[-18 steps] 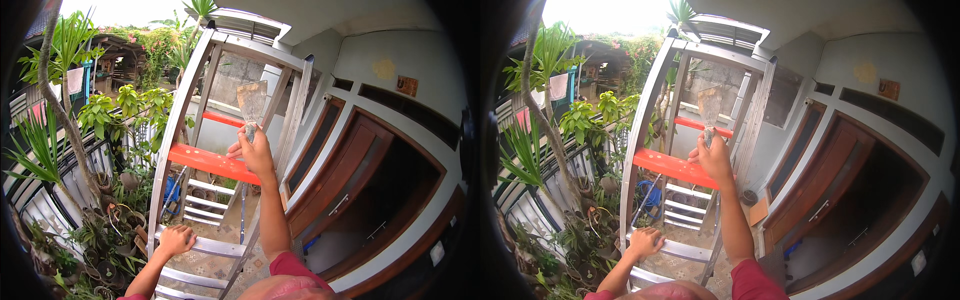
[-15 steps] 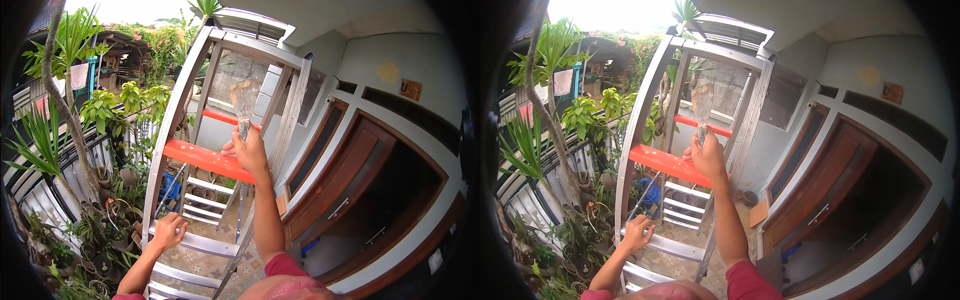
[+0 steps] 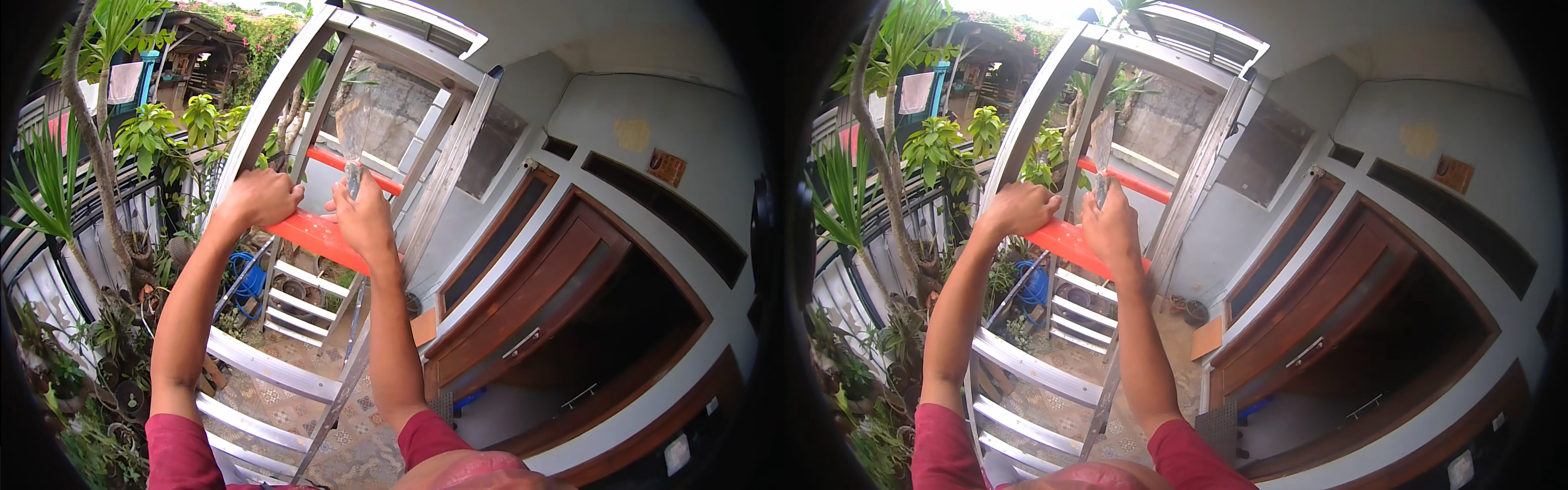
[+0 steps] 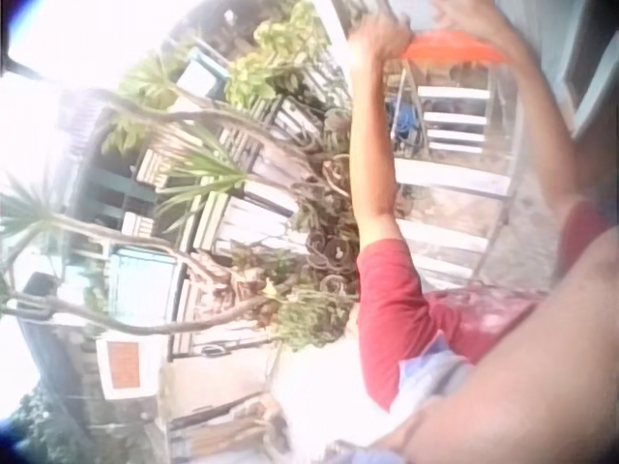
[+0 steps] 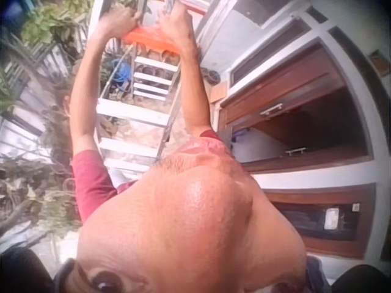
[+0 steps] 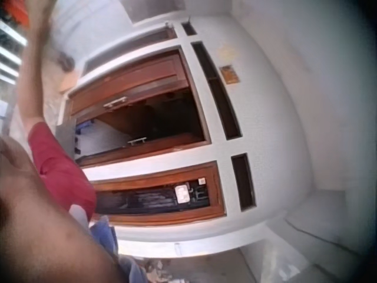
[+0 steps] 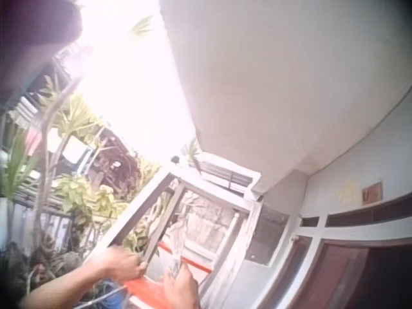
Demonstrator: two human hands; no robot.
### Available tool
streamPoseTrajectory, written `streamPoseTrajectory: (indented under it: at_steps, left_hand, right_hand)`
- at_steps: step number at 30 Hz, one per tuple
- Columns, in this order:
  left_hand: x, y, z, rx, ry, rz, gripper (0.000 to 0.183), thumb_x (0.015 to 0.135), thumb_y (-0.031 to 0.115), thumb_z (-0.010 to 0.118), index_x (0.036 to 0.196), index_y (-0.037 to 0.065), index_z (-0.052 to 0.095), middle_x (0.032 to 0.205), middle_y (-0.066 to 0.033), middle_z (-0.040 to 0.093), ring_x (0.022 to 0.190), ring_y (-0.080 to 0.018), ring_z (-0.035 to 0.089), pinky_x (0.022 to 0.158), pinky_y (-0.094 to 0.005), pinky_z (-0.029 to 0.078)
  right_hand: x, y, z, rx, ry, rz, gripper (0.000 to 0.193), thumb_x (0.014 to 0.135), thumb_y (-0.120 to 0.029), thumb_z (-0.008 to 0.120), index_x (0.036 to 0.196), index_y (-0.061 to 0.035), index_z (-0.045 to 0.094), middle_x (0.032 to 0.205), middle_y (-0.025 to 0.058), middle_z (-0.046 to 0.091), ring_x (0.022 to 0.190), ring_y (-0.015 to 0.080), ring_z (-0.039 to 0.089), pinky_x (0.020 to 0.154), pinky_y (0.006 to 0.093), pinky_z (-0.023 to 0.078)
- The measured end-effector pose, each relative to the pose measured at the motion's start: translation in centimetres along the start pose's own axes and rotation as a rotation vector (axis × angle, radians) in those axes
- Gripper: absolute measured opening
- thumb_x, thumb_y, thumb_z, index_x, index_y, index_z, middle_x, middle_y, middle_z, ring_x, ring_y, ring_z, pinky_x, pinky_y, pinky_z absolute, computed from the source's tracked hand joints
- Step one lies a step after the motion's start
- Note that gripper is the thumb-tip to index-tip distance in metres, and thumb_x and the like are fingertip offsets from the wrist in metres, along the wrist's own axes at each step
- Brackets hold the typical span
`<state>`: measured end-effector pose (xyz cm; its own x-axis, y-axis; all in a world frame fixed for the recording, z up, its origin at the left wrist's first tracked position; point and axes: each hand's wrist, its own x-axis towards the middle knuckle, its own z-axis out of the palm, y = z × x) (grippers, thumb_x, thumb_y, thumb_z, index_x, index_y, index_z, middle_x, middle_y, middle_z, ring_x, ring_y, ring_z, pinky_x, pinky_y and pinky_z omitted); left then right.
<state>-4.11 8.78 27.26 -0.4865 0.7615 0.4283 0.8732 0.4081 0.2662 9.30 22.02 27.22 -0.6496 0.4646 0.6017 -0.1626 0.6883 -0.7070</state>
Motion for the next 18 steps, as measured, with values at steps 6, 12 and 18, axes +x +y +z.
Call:
streamPoseTrajectory:
  at_steps: [6,12,18]
  left_hand:
    - [-0.7,0.7,0.2,-0.001,0.043,-0.035,0.051,0.097,0.034,0.04,0.081,-0.002,0.074,0.094,-0.0277,0.071,0.09,-0.0429,0.07,0.09,-0.0506,0.054]
    - [-1.2,1.0,0.5,-0.023,0.124,-0.046,0.048,0.094,0.032,0.042,0.076,0.001,0.073,0.085,-0.025,0.071,0.082,-0.0427,0.07,0.084,-0.0511,0.055]
    - [-1.3,0.9,0.6,-0.056,0.161,-0.064,0.045,0.093,0.032,0.045,0.072,0.002,0.072,0.08,-0.0233,0.07,0.079,-0.0421,0.069,0.081,-0.0518,0.054]
  right_hand:
    - [-0.5,-1.1,-0.2,-0.032,0.006,0.025,0.023,0.099,-0.012,0.057,0.115,0.0038,0.052,0.09,0.0184,0.069,0.074,0.0277,0.075,0.065,0.0392,0.06]
    - [-1.0,-1.6,-0.2,-0.06,0.022,0.013,0.019,0.1,-0.011,0.056,0.111,0.0035,0.05,0.09,0.0188,0.069,0.075,0.0274,0.075,0.066,0.0392,0.061]
    - [-1.2,-2.2,0.1,-0.056,0.023,-0.014,0.017,0.099,-0.008,0.055,0.111,0.0033,0.049,0.089,0.0173,0.068,0.075,0.0263,0.075,0.066,0.0378,0.061]
